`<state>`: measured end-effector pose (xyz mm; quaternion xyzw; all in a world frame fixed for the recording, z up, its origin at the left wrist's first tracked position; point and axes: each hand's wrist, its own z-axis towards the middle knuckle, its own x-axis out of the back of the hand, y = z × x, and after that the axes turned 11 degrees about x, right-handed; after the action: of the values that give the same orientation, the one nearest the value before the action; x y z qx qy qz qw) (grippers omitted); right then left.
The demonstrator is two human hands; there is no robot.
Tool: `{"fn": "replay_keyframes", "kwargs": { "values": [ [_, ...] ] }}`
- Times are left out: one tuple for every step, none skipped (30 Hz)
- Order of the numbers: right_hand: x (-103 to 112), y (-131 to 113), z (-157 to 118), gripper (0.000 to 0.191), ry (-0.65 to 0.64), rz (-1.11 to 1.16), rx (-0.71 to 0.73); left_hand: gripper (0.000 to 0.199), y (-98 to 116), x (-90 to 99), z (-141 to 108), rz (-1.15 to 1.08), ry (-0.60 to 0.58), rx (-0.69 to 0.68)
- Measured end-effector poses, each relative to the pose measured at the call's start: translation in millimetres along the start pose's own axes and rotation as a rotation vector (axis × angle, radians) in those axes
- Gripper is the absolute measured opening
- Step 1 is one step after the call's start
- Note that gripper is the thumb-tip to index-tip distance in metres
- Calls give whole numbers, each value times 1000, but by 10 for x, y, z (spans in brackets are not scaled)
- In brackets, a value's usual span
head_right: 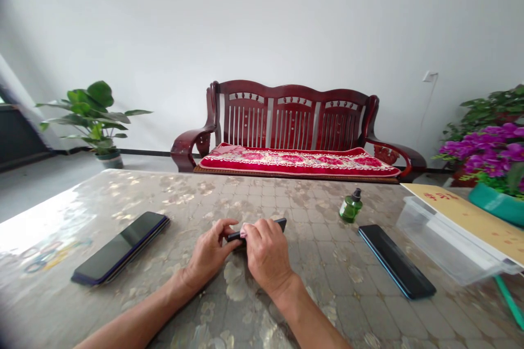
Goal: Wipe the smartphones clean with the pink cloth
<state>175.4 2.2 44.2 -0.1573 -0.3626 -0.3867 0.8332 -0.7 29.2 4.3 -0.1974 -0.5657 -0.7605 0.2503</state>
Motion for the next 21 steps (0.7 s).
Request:
{"fn": "replay_keyframes", "kwargs": {
  "values": [
    [-6,-32,14,18,-8,6,13,36,1,3,1,-4,-5,-1],
    [-6,-36,20,18,-12,6,15,36,1,6,4,-5,-8,1],
    [1,-10,18,18,-9,2,7,37,-1,8,8,-3,-12,7],
    [13,42,6,18,-2,-8,-9,37,-3,9,13,3,-14,15],
    [29,115,-13,18,10,-23,-31,38,-5,9,19,9,-16,24],
    [47,201,-36,18,24,-44,-58,38,-6,8,23,14,-17,33],
    [65,288,-61,18,39,-68,-83,38,-7,8,27,18,-16,39],
    [80,368,-84,19,52,-91,-107,37,-6,7,29,20,-16,42],
    [92,431,-104,19,64,-108,-127,37,-4,6,30,22,-18,41],
    [98,470,-116,19,74,-119,-142,37,-1,6,29,23,-19,41],
    [97,480,-121,19,81,-121,-148,37,3,6,26,25,-20,39],
    [91,461,-119,19,83,-115,-145,37,8,5,22,27,-21,37],
    [78,416,-109,19,82,-101,-132,37,12,6,17,29,-22,34],
    [60,350,-95,20,76,-79,-111,37,17,6,12,30,-22,30],
    [40,273,-76,20,65,-54,-82,36,21,7,8,29,-22,25],
    [19,193,-57,20,51,-28,-52,36,26,8,5,28,-23,19],
    [1,119,-38,20,36,-9,-22,35,30,10,2,26,-26,12],
    [-13,61,-23,19,23,4,3,35,35,13,2,25,-29,8],
    [-21,25,-11,19,14,9,20,35,39,16,3,26,-32,5],
    [-23,15,-6,18,9,6,26,35,41,20,6,30,-38,4],
    [-19,31,-6,18,11,-3,18,35,42,25,10,37,-42,8]
  ]
}}
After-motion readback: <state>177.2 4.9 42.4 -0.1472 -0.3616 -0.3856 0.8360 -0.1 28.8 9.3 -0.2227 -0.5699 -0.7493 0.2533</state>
